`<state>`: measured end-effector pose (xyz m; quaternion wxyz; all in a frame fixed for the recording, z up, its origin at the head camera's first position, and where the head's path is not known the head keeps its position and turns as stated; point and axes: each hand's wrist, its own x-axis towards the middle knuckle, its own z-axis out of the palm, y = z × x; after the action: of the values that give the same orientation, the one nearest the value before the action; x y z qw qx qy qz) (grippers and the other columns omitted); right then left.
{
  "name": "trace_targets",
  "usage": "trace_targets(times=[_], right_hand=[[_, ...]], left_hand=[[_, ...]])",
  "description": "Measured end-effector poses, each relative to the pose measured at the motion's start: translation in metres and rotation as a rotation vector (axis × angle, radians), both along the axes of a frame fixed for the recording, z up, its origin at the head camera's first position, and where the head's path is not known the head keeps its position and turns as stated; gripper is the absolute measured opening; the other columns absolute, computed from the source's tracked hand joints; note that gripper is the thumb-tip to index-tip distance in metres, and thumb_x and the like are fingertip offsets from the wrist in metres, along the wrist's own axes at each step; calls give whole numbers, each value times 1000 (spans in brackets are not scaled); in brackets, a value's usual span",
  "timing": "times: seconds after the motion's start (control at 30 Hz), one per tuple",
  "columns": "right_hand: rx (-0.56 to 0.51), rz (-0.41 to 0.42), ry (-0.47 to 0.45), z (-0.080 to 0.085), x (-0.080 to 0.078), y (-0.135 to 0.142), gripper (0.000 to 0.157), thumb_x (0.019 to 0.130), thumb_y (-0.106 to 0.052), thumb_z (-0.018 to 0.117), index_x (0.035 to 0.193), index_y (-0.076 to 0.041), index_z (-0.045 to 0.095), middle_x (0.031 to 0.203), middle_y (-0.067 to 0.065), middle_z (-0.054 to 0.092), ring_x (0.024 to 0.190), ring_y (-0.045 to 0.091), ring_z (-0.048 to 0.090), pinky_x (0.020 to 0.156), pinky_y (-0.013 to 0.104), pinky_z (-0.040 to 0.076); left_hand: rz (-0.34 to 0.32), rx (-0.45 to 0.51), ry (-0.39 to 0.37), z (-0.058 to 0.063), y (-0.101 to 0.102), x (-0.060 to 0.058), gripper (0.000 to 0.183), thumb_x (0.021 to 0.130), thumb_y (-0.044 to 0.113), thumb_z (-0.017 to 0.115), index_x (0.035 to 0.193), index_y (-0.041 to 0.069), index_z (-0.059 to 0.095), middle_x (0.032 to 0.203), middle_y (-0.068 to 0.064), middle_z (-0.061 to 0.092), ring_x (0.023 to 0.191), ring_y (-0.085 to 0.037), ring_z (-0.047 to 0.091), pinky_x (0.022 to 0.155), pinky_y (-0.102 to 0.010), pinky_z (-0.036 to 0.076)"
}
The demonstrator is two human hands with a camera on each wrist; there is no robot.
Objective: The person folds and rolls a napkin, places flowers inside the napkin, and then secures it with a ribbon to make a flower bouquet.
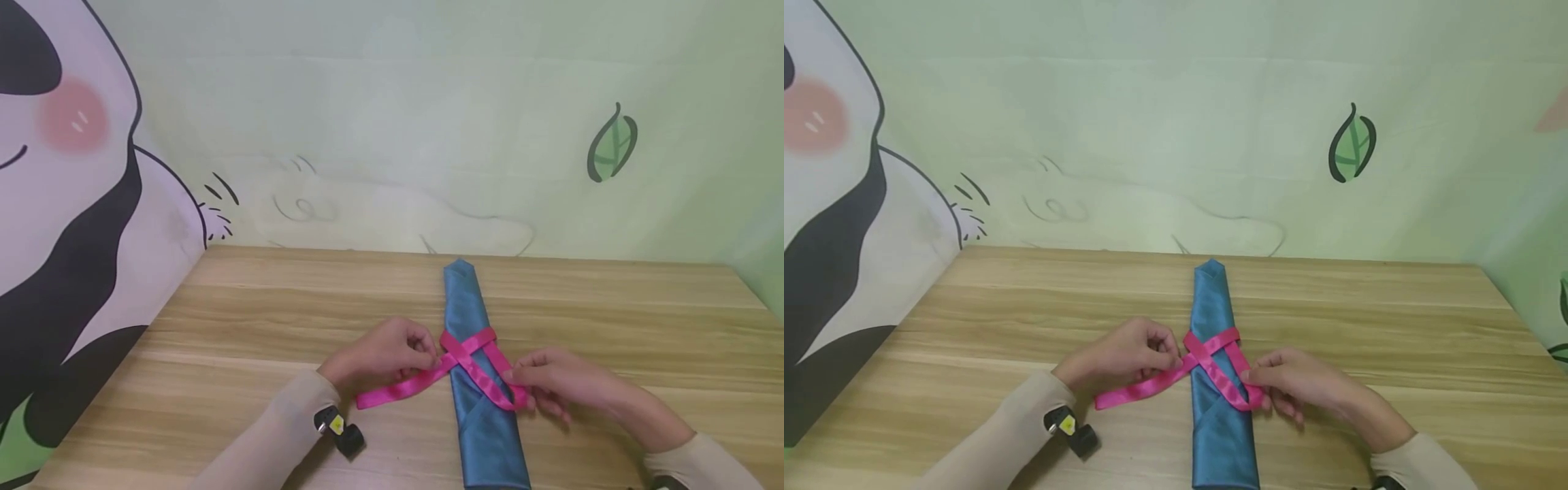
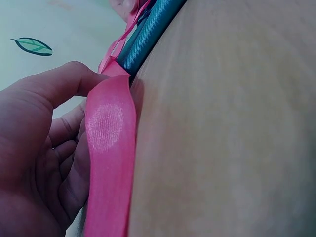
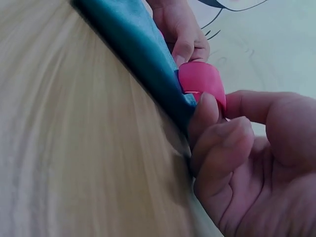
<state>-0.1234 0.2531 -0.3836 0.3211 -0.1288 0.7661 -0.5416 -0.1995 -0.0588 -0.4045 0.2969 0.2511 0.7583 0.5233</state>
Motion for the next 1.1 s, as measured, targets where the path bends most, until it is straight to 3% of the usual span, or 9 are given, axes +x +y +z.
trace_targets(times=[0.23, 0.5, 0.7, 0.83, 1.0, 1.1], right_hand=[[110, -129, 79, 1, -4, -11, 45, 109, -36, 60, 78, -3, 60, 51, 1, 47, 42, 13, 47, 46, 25, 37], [228, -264, 153, 0, -8, -25, 45, 106, -45, 63, 80, -8, 61, 52, 2, 46, 43, 15, 44, 44, 25, 34], [276, -323, 241, -3, -12, -35, 39, 105, -43, 67, 82, -11, 65, 52, -1, 43, 42, 14, 41, 43, 26, 32], [330, -348, 280, -2, -13, -39, 34, 102, -42, 71, 87, -12, 70, 57, -1, 46, 49, 16, 44, 47, 27, 34], [440, -373, 413, 5, -16, -35, 39, 102, -51, 69, 92, -14, 75, 70, 0, 57, 68, 20, 53, 58, 31, 42], [471, -403, 474, 7, -19, -29, 39, 103, -49, 67, 96, -11, 76, 73, 2, 58, 69, 22, 53, 57, 32, 44]], left_hand=[[4, -5, 1, 0, 1, 0, 7, 94, 5, 76, 88, 9, 76, 79, -3, 68, 65, -14, 55, 57, -23, 45], [0, -4, 8, -1, 0, -1, 7, 94, 6, 76, 87, 9, 77, 76, -2, 67, 66, -14, 54, 57, -24, 45], [7, 4, 10, 0, -4, -2, 7, 94, 6, 75, 88, 9, 77, 76, -3, 66, 66, -16, 54, 58, -25, 45], [12, -1, 5, 1, -4, 0, 7, 95, 6, 75, 88, 8, 76, 77, -3, 66, 65, -15, 54, 58, -25, 45], [8, 8, 10, 1, -3, 0, 7, 94, 5, 75, 88, 8, 76, 76, -3, 66, 65, -15, 53, 57, -24, 44], [3, 9, 9, 1, -2, 0, 8, 94, 4, 74, 88, 8, 77, 75, -3, 65, 64, -14, 53, 56, -24, 43]])
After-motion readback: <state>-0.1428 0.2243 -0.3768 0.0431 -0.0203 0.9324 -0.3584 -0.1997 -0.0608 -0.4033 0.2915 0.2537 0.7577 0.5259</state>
